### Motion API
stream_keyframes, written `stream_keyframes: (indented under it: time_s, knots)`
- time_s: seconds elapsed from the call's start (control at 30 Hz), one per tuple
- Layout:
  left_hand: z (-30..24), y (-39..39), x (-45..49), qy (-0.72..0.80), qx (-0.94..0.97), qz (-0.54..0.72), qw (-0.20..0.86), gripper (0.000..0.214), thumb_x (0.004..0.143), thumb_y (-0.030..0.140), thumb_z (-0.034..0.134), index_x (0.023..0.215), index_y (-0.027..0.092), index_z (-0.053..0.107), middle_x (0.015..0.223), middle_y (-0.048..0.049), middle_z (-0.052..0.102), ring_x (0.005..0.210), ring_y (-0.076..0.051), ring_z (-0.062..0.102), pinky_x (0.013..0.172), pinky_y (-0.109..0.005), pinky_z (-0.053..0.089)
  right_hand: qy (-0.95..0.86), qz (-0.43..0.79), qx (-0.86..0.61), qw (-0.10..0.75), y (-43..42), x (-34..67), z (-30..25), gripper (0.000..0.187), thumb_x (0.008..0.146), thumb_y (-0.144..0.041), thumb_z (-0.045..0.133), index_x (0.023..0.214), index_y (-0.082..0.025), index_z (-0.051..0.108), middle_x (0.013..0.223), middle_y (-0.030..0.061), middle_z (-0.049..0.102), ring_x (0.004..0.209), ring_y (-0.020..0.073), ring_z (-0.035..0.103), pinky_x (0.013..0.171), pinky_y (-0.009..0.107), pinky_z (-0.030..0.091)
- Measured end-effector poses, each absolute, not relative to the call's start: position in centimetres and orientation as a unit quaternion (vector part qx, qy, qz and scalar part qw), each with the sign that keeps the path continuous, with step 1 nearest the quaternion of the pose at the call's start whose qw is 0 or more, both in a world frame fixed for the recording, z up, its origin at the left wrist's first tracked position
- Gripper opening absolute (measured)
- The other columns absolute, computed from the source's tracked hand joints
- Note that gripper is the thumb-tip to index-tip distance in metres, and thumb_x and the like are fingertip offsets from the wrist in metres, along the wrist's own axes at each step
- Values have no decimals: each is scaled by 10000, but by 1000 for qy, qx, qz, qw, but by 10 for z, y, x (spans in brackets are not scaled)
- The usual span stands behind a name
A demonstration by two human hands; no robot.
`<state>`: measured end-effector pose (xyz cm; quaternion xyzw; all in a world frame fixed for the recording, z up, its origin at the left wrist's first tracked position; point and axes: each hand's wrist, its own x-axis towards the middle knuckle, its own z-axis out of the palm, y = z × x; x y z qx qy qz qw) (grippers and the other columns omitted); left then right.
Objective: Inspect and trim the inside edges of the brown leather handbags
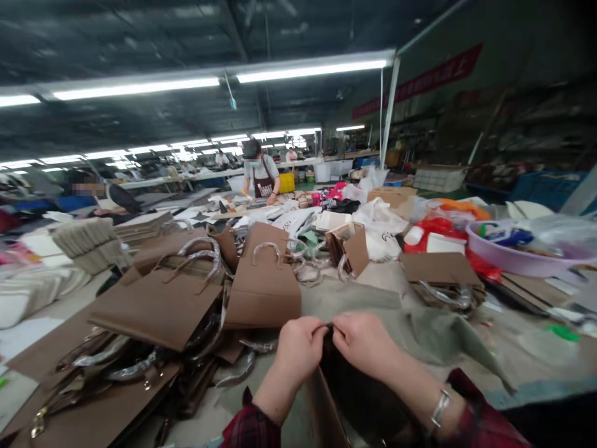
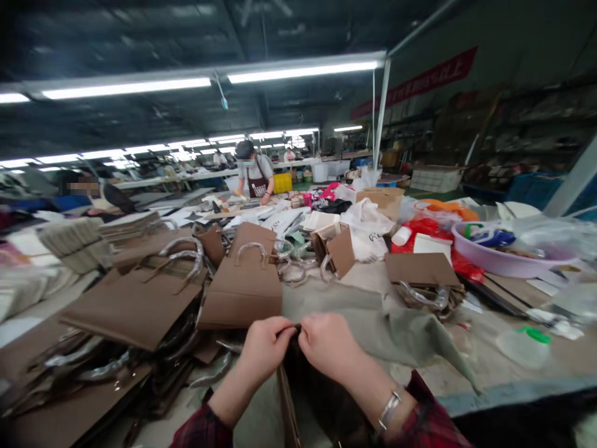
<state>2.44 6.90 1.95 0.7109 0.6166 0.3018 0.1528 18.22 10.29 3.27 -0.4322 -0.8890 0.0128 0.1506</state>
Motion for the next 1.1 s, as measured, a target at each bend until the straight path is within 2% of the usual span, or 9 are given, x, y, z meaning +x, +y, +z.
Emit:
stream_keyframes:
  time_s: [0.1,0.2,0.3,0.53,0.73,0.97,1.1]
  knots:
    - [14,69,28,636,710,285,101,210,808,166,518,654,196,656,678,-17,667,660,-149,599,599,-229,385,-882,23,-438,172,105,182,28,236,835,-126,435,743,-200,640,722,17,673,668,163,621,596,272,343]
    - [9,73,30,634,707,301,85,210,805,149,486,701,200,661,721,-26,674,703,-155,614,633,-230,404,-891,53,-405,201,107,187,23,279,858,-108,402,796,-219,651,768,1,689,711,156,640,621,258,368]
    - [7,77,32,639,710,283,84,203,780,152,484,727,203,673,739,-37,679,721,-169,624,648,-242,421,-891,35,-400,213,110,191,18,293,856,-102,404,743,-222,646,737,-8,690,683,156,646,596,259,366]
    - [3,87,29,645,718,242,100,177,741,187,502,715,202,676,737,-43,682,708,-174,627,620,-243,431,-885,-35,-414,209,119,183,7,239,758,-79,491,644,-206,658,642,11,681,583,177,649,512,267,332]
    - [12,82,26,643,732,209,86,207,763,162,481,673,184,666,714,-54,678,688,-173,622,591,-246,400,-880,-41,-439,179,113,174,13,234,745,-58,501,667,-194,675,666,37,689,628,203,668,524,265,359]
    - [19,73,23,641,737,197,77,195,787,169,475,711,185,654,722,-50,675,685,-172,619,568,-247,356,-907,20,-381,178,109,185,14,258,854,-101,457,800,-239,668,732,-9,698,669,173,672,563,257,380]
    - [20,70,25,636,736,212,86,206,806,183,467,680,185,629,711,-43,670,669,-160,610,569,-245,343,-913,-22,-372,165,110,188,17,306,865,-86,408,720,-229,638,651,4,666,577,186,644,514,284,327]
